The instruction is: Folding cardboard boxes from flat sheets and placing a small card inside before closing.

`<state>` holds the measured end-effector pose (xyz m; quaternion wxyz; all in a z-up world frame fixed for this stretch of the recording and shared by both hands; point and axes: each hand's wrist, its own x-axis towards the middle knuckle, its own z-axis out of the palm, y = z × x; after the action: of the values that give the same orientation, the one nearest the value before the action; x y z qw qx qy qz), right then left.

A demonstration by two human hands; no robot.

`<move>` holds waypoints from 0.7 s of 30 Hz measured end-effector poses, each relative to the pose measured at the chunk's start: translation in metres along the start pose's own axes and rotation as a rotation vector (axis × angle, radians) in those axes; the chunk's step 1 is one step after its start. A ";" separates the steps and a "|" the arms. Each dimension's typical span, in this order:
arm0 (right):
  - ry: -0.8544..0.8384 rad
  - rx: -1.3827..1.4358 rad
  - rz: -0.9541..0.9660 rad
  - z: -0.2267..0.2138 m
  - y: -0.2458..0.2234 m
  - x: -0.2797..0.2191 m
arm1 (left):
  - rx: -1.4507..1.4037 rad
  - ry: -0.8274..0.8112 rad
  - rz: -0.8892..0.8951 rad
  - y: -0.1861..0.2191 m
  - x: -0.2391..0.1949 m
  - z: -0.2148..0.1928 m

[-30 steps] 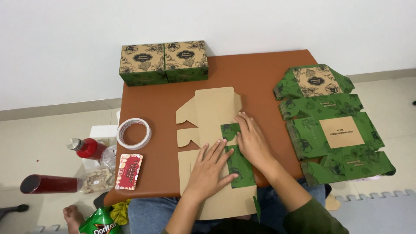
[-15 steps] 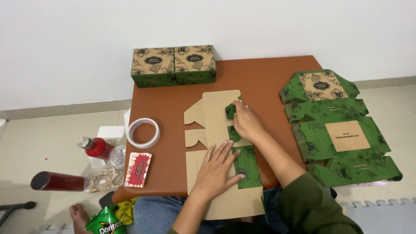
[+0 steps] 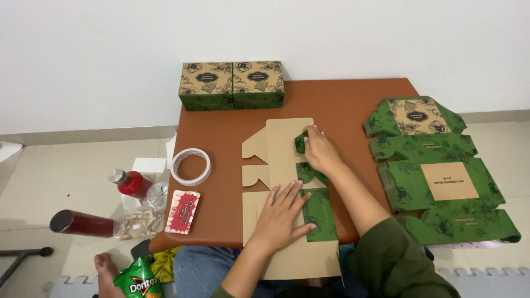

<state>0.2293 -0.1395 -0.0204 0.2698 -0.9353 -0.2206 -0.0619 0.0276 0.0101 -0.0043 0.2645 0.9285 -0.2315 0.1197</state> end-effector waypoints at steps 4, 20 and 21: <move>-0.102 0.133 0.091 -0.025 -0.001 -0.018 | 0.002 0.036 0.034 -0.003 0.000 0.004; 0.153 0.291 0.013 -0.112 -0.079 -0.219 | 0.100 -0.122 -0.029 -0.054 0.046 0.022; 0.290 0.200 -0.075 -0.099 -0.079 -0.229 | 0.074 -0.188 -0.052 -0.054 0.050 0.016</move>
<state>-0.0105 -0.2192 0.0479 0.3880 -0.8761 -0.2194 -0.1839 0.0990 0.0240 -0.0239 0.2099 0.9505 -0.2267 0.0337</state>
